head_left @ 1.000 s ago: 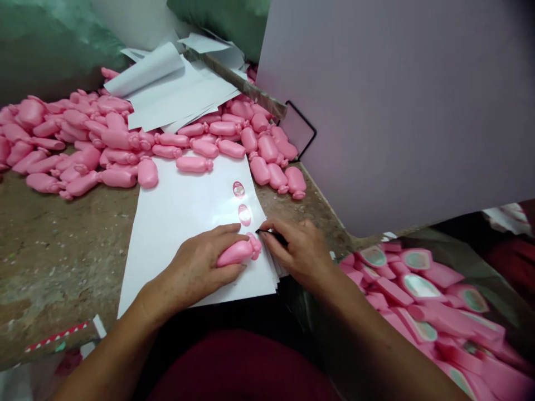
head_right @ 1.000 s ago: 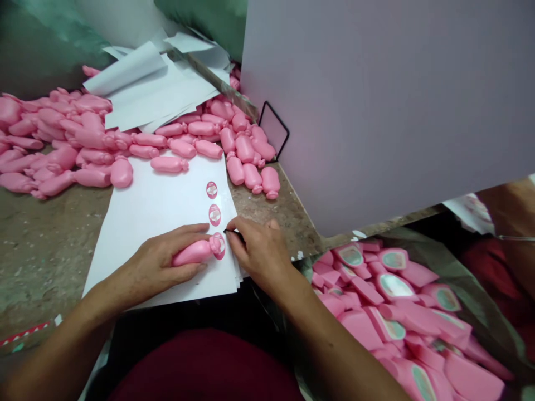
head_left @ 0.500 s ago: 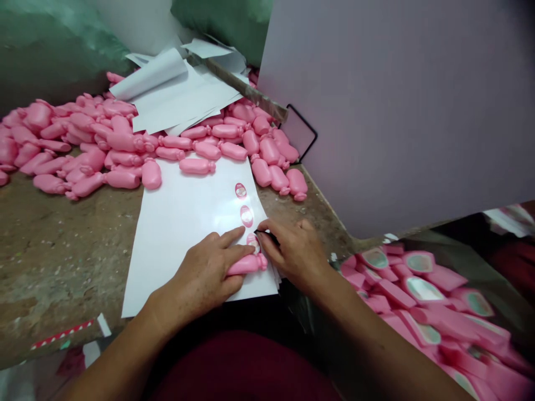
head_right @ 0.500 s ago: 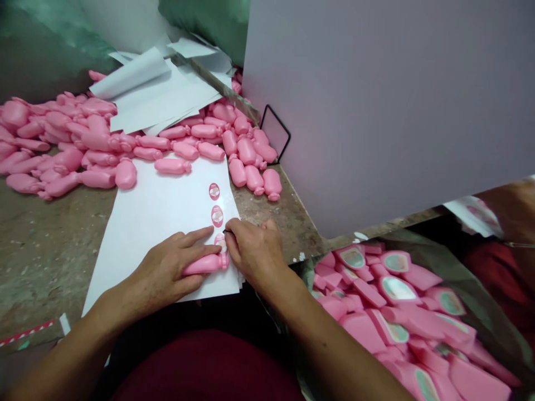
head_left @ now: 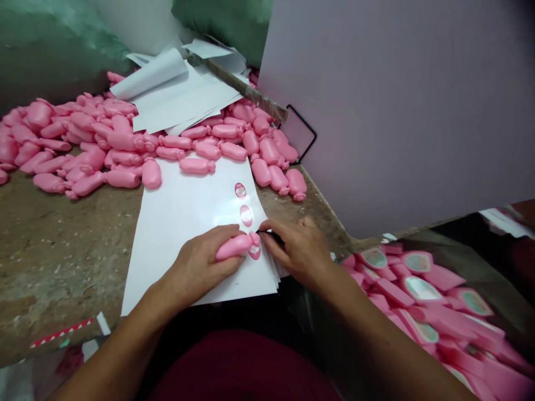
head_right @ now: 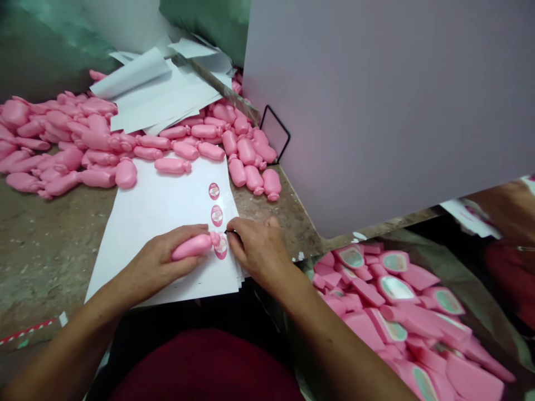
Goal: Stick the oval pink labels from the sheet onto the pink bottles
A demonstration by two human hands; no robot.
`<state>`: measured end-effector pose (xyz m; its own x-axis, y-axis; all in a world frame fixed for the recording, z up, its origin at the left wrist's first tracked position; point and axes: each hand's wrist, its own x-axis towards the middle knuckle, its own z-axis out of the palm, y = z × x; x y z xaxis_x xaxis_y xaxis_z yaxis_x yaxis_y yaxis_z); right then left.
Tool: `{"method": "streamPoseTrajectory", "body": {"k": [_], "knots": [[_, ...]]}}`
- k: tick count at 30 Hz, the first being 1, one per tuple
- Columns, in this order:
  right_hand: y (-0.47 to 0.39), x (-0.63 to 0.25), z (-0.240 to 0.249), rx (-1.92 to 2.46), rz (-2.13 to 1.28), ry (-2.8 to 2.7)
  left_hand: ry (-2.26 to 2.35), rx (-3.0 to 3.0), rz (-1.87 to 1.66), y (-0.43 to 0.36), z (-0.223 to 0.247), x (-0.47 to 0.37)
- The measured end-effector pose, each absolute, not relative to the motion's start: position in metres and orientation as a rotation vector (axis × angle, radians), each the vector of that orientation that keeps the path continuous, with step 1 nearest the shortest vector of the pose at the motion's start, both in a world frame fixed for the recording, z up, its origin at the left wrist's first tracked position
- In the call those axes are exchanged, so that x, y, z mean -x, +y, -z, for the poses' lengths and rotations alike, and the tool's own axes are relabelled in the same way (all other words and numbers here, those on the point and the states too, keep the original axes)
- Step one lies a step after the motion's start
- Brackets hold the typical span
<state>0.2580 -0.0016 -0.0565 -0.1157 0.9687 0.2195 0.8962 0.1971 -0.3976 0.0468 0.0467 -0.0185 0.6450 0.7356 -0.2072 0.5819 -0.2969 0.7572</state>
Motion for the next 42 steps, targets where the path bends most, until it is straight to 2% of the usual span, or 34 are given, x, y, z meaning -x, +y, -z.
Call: {"method": "streamPoseTrajectory", "body": {"k": [5,10,15,22,28,42], "knots": [[0.001,-0.262,0.054,1.722,-0.498,-1.926,1.124,-1.678,-0.341,0.051,0.015,-0.047],[-0.005,-0.26,0.053,1.755,-0.487,-1.868,1.143,-1.238,-0.562,0.051,0.019,-0.048],[-0.015,-0.249,0.053,1.81,-0.619,-1.908,1.044,-0.767,-0.76,0.048,0.023,-0.059],[-0.036,-0.249,0.031,1.532,-1.185,-1.331,1.028,-0.658,-0.827,0.044,0.034,-0.064],[-0.042,-0.251,0.025,1.338,-1.029,-0.936,1.01,-0.638,-0.859,0.045,0.029,-0.063],[-0.04,-0.198,0.019,1.317,-1.076,-1.132,0.864,-0.436,-0.853,-0.018,0.019,-0.047]]}}
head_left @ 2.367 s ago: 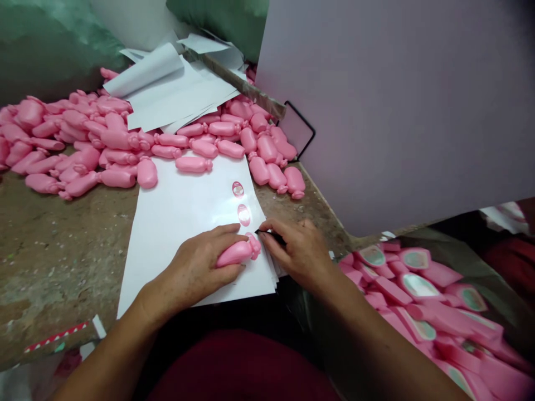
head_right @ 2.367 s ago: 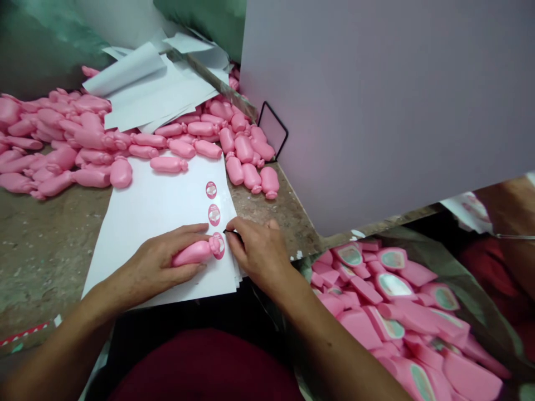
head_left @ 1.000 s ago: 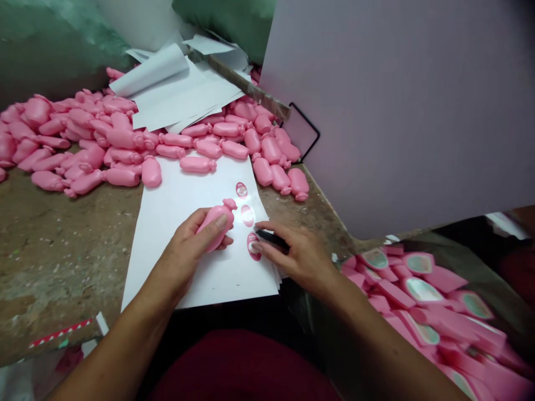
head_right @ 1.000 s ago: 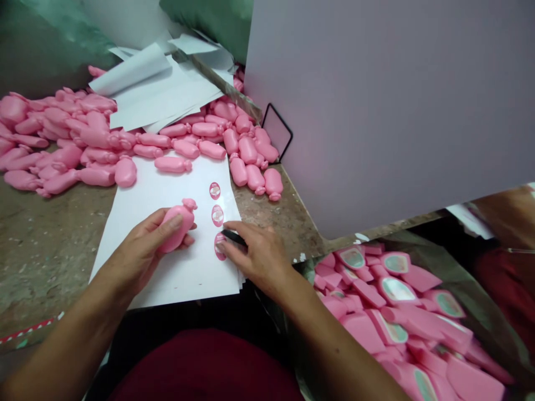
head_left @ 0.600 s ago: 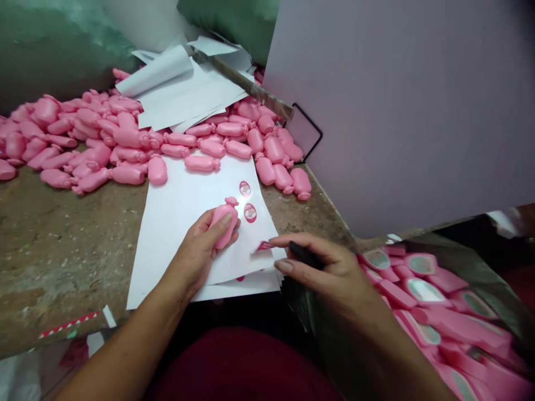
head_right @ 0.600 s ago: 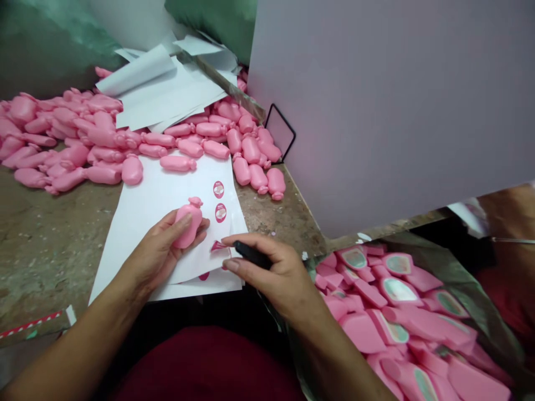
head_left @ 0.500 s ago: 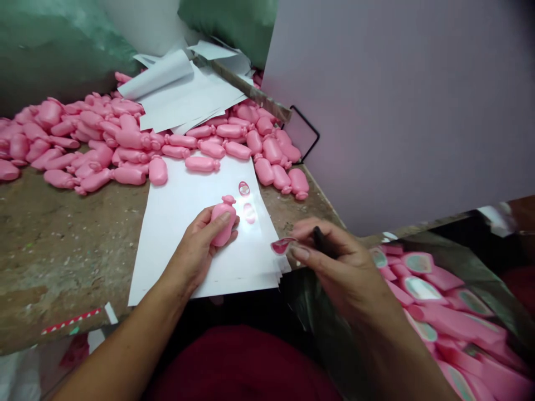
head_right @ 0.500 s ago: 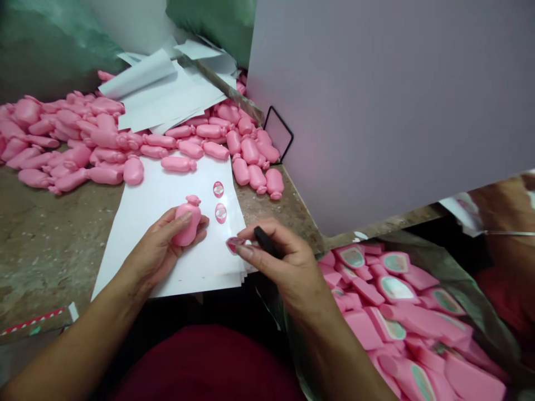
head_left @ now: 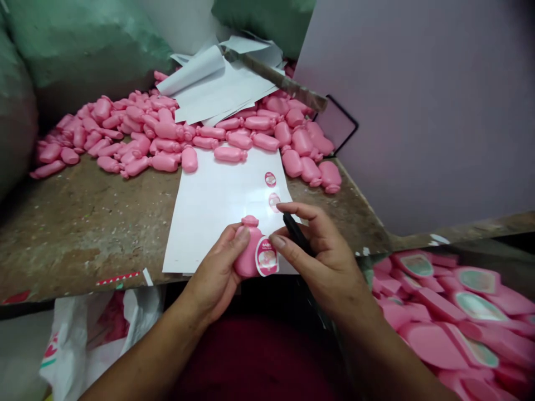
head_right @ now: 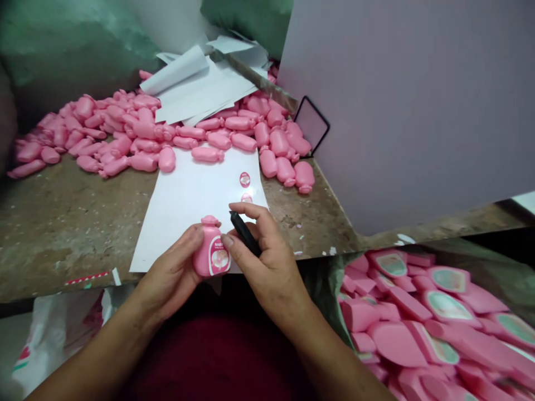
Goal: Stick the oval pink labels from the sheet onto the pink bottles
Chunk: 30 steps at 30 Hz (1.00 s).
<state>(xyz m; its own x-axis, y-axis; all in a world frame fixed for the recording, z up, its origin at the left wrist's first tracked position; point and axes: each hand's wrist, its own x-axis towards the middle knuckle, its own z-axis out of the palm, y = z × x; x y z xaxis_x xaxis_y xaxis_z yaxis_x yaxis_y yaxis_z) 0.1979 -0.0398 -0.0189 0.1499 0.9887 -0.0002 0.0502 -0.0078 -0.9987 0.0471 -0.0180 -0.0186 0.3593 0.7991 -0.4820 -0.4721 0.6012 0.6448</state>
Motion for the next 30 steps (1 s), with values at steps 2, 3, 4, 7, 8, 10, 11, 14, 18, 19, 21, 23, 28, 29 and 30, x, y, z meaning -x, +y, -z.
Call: {"method": "streamPoseTrajectory", "body": {"k": [2,3,4,7,8,10,11,14,18,19,21,23,28,29,30], "knots": [[-0.041,-0.196,0.019,1.313,-1.144,-1.144,0.85,-0.394,-0.853,-0.019,0.018,-0.048],[-0.042,-0.195,0.019,1.314,-1.178,-1.144,0.845,-0.38,-0.849,-0.019,0.018,-0.048],[-0.043,-0.194,0.019,1.317,-1.206,-1.141,0.839,-0.372,-0.846,-0.02,0.017,-0.048],[-0.044,-0.192,0.017,1.332,-1.236,-1.131,0.835,-0.382,-0.853,-0.022,0.015,-0.049],[-0.044,-0.191,0.017,1.337,-1.239,-1.13,0.837,-0.395,-0.858,-0.023,0.014,-0.049],[-0.044,-0.19,0.015,1.342,-1.241,-1.135,0.842,-0.425,-0.859,-0.024,0.015,-0.049],[-0.043,-0.189,0.014,1.343,-1.241,-1.136,0.843,-0.439,-0.86,-0.024,0.015,-0.049],[-0.042,-0.188,0.013,1.338,-1.245,-1.125,0.844,-0.458,-0.876,-0.026,0.017,-0.049],[-0.041,-0.187,0.013,1.319,-1.274,-1.078,0.834,-0.472,-0.922,-0.028,0.018,-0.049],[-0.041,-0.187,0.013,1.316,-1.282,-1.068,0.831,-0.476,-0.927,-0.028,0.018,-0.049],[-0.041,-0.186,0.014,1.316,-1.285,-1.054,0.829,-0.483,-0.931,-0.028,0.019,-0.05],[-0.041,-0.187,0.014,1.325,-1.278,-1.053,0.832,-0.495,-0.939,-0.027,0.019,-0.05],[-0.04,-0.187,0.015,1.337,-1.275,-1.05,0.845,-0.519,-0.936,-0.028,0.02,-0.051],[-0.04,-0.187,0.016,1.34,-1.274,-1.048,0.847,-0.523,-0.932,-0.028,0.02,-0.051],[-0.04,-0.187,0.016,1.346,-1.272,-1.047,0.848,-0.531,-0.932,-0.028,0.02,-0.051]]}}
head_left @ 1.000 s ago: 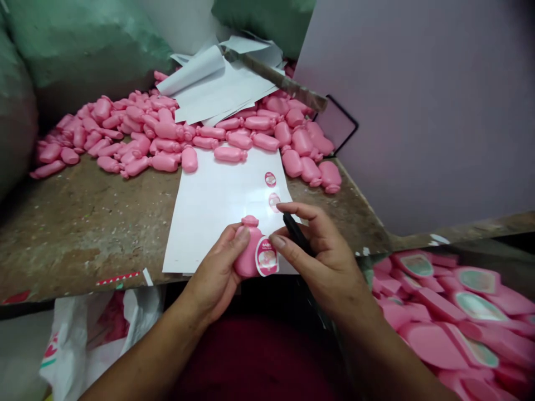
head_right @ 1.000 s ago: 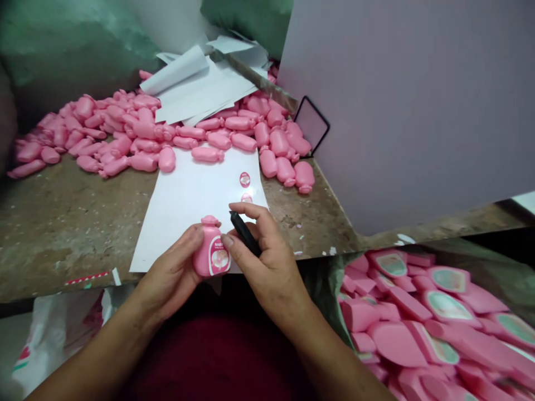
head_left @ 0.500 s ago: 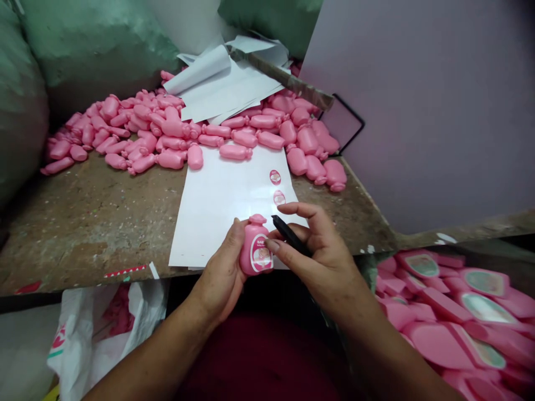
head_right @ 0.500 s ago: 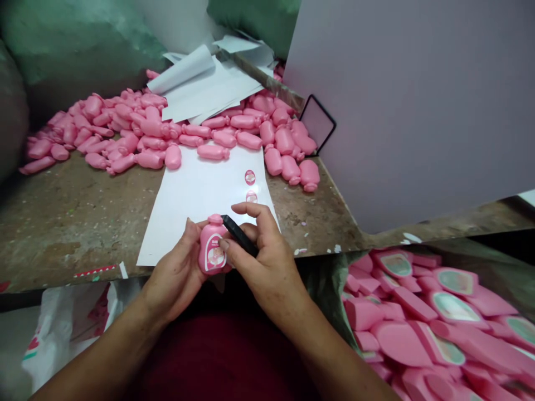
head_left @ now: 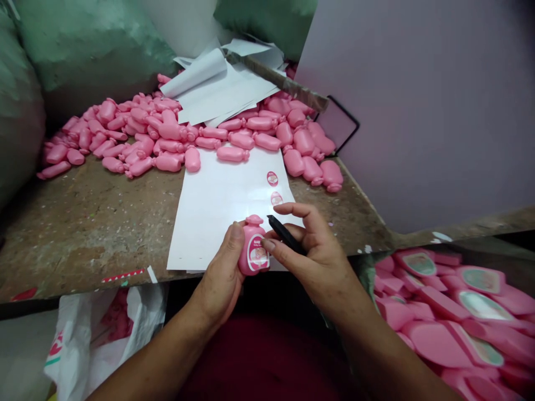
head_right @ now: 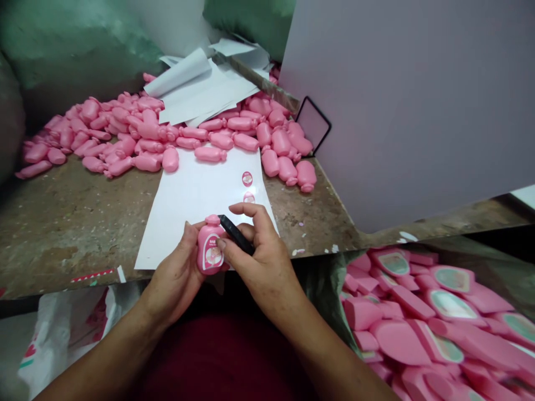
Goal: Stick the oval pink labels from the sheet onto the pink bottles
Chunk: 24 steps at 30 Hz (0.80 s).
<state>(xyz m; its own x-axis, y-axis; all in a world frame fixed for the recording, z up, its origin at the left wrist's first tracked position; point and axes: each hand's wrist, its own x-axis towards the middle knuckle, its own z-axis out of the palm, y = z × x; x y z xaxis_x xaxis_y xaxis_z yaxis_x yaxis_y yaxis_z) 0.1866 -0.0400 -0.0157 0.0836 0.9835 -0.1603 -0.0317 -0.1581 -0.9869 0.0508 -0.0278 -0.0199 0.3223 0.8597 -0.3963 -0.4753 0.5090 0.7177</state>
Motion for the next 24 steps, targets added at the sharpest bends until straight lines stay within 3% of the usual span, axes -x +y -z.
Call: {"method": "streamPoseTrajectory", "body": {"k": [12,24], "knots": [[-0.0374,-0.1865,0.0131,1.379,-1.258,-1.079,0.9,-0.746,-0.87,-0.0317,0.0239,-0.0444],[-0.0378,-0.1867,0.0123,1.3,-1.332,-1.015,0.817,-0.546,-0.936,-0.0265,0.0188,-0.0475]]}}
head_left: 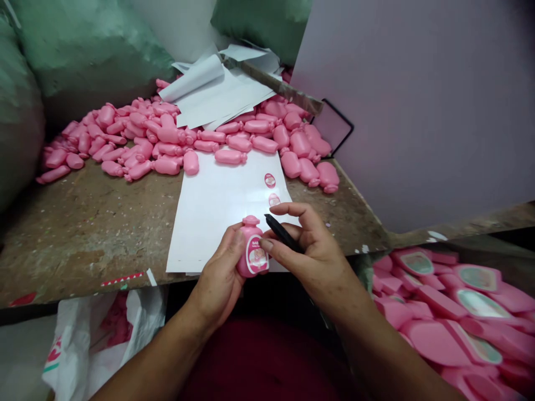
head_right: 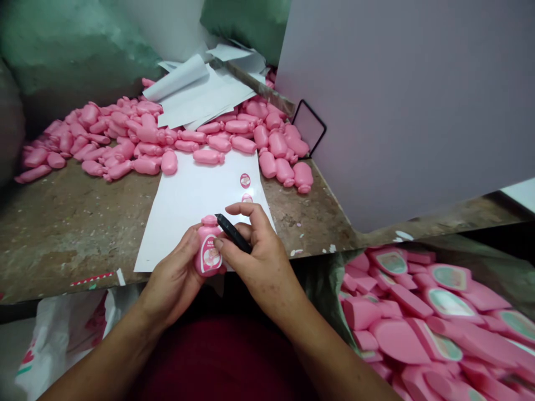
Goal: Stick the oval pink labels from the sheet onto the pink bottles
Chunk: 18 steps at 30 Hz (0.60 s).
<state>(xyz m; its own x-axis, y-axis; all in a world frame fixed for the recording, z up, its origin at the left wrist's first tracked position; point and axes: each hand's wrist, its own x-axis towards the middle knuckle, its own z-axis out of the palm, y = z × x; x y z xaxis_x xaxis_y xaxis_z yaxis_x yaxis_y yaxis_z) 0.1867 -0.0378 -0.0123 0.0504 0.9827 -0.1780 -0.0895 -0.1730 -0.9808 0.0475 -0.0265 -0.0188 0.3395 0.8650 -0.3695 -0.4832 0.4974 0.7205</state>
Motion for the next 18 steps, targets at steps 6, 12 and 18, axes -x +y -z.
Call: {"method": "streamPoseTrajectory", "body": {"k": [6,12,18], "knots": [[-0.0383,-0.1845,0.0143,1.273,-1.331,-0.986,0.816,-0.565,-0.966,-0.028,0.0217,-0.0476],[-0.0366,-0.1849,0.0144,1.299,-1.29,-0.996,0.856,-0.608,-0.954,-0.0291,0.0184,-0.0482],[-0.0359,-0.1852,0.0147,1.246,-1.342,-0.964,0.841,-0.491,-0.916,-0.0245,0.0192,-0.0481]]}}
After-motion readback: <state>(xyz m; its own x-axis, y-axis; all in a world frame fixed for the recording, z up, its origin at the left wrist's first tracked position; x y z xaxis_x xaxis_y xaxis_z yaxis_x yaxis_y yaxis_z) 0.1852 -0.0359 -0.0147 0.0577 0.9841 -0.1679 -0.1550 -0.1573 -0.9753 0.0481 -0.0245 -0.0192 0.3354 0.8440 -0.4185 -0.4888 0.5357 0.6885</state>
